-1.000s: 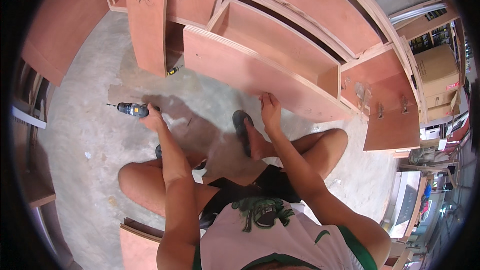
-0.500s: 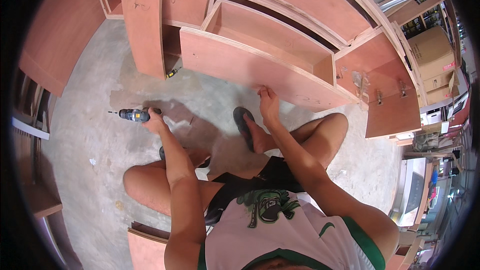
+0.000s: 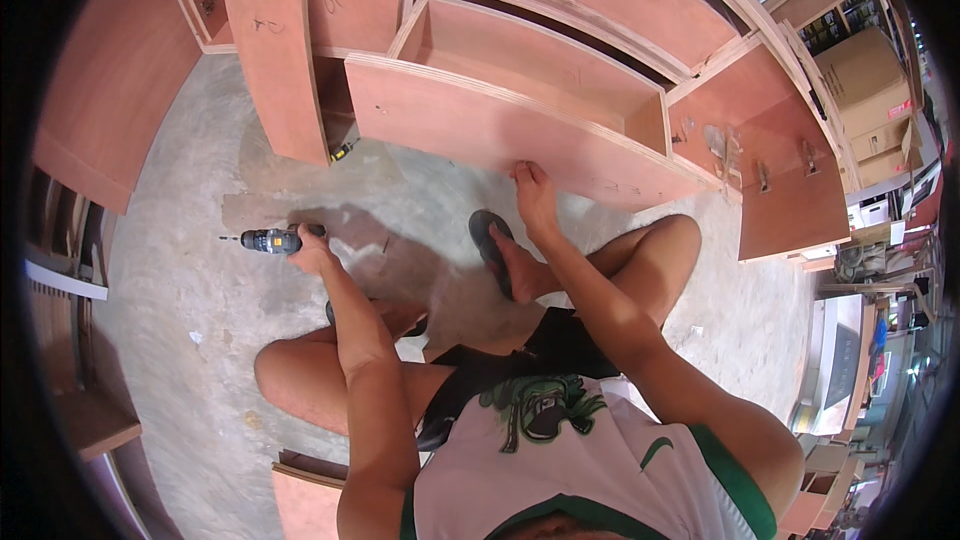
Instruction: The person assembles a wooden cabinet by inserting drawers and securing them with a cordless drill. They repeatedly test drawer fit, align components, and drive screws into pre-drilled holes.
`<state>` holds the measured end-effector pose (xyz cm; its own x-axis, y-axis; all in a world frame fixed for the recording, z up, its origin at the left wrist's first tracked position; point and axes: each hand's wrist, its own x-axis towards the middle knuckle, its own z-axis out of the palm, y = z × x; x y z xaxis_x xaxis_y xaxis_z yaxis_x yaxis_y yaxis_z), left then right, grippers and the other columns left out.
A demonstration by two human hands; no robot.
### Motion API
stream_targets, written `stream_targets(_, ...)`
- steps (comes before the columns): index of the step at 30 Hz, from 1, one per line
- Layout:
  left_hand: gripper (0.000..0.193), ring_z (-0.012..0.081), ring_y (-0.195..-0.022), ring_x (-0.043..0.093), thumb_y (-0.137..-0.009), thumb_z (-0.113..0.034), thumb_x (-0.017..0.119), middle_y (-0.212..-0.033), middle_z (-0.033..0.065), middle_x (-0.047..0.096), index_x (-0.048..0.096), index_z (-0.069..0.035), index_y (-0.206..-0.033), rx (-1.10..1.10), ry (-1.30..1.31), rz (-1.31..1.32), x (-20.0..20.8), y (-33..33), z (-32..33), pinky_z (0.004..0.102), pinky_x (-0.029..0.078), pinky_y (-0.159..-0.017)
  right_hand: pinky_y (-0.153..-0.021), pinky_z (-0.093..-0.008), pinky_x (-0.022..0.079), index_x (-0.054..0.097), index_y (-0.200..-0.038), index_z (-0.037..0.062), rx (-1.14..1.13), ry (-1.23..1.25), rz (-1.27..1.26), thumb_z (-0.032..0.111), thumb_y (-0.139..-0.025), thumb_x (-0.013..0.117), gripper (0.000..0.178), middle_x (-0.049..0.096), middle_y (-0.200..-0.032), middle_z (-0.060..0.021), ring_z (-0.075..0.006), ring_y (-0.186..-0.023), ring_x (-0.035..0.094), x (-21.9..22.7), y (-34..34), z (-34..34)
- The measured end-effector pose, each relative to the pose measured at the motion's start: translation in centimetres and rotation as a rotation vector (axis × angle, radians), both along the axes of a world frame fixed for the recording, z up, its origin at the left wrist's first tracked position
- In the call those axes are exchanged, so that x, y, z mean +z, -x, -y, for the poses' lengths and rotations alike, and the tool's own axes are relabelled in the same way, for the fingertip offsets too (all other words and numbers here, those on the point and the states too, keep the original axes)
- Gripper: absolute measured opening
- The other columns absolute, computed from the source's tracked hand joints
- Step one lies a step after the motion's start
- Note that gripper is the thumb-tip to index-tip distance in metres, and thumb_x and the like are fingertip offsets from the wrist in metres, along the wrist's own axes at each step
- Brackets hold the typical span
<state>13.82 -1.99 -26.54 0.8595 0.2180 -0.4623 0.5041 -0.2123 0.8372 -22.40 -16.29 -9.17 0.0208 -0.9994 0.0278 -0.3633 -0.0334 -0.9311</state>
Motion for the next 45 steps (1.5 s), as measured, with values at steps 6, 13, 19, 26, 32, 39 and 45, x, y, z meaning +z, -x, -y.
stream_targets(6,0.087,0.0396,-0.099,0.071,-0.073,-0.047,0.080,-0.112,0.0244,0.070,0.047,0.002,-0.137,0.039,0.066,-0.009,-0.1,-0.2,0.1,0.0464,0.057,-0.088,-0.081,-0.0457,0.049,0.067,-0.100,-0.0017,-0.023,-0.007,-0.177,0.029,-0.100,0.047,0.037,0.069,-0.093,-0.0221,-0.0397,-0.087,0.065,2.1,-0.7,-2.1)
stream_targets(13,0.082,0.0321,-0.086,0.074,-0.075,-0.044,0.080,-0.108,0.0224,0.070,0.049,0.003,-0.134,0.051,0.041,0.010,0.8,0.2,0.0,0.0399,0.061,-0.070,-0.076,-0.0372,0.051,0.066,-0.101,0.0011,0.263,0.141,-0.511,0.019,-0.094,0.066,0.019,0.067,-0.088,-0.0139,-0.0270,-0.080,0.061,8.3,1.7,-3.2)
stream_targets(19,0.079,0.0307,-0.083,0.074,-0.075,-0.044,0.081,-0.105,0.0209,0.071,0.051,0.003,-0.131,0.010,-0.018,0.020,1.9,1.4,0.5,0.0388,0.061,-0.068,-0.089,-0.0456,0.041,0.072,-0.111,0.0084,0.010,0.908,-0.763,0.020,-0.082,0.078,0.032,0.069,-0.101,-0.0095,-0.0289,-0.102,0.060,19.4,1.4,-2.4)
stream_targets(26,0.080,0.0337,-0.083,0.073,-0.074,-0.041,0.082,-0.108,0.0224,0.069,0.049,0.006,-0.130,0.045,0.114,0.033,1.0,1.4,1.0,0.0393,0.063,-0.063,-0.093,-0.0450,0.034,0.076,-0.108,0.0089,0.158,0.679,-0.892,0.025,-0.084,0.079,0.029,0.068,-0.102,-0.0059,-0.0274,-0.105,0.055,18.9,2.5,1.6)
stream_targets(32,0.079,0.0337,-0.079,0.073,-0.074,-0.038,0.083,-0.108,0.0221,0.069,0.049,0.006,-0.129,0.066,0.115,0.055,0.8,0.8,0.8,0.0388,0.064,-0.058,-0.090,-0.0447,0.034,0.075,-0.108,0.0090,0.175,0.696,-0.914,0.025,-0.084,0.078,0.029,0.067,-0.102,-0.0051,-0.0275,-0.104,0.053,18.3,2.1,-0.2)
stream_targets(39,0.077,0.0329,-0.079,0.073,-0.074,-0.037,0.084,-0.107,0.0221,0.069,0.050,0.004,-0.129,0.092,0.144,0.014,0.5,-0.1,0.8,0.0371,0.064,-0.057,-0.088,-0.0443,0.034,0.076,-0.107,0.0103,0.150,0.682,-0.862,0.027,-0.082,0.079,0.030,0.067,-0.101,-0.0031,-0.0270,-0.102,0.054,18.2,2.2,0.5)
stream_targets(45,0.075,0.0322,-0.080,0.071,-0.076,-0.036,0.085,-0.108,0.0223,0.068,0.049,0.004,-0.128,0.086,0.132,0.034,0.5,0.7,0.8,0.0361,0.063,-0.056,-0.088,-0.0441,0.034,0.077,-0.105,0.0096,0.155,0.639,-0.880,0.028,-0.082,0.079,0.030,0.070,-0.101,-0.0036,-0.0270,-0.103,0.055,18.6,2.6,1.9)
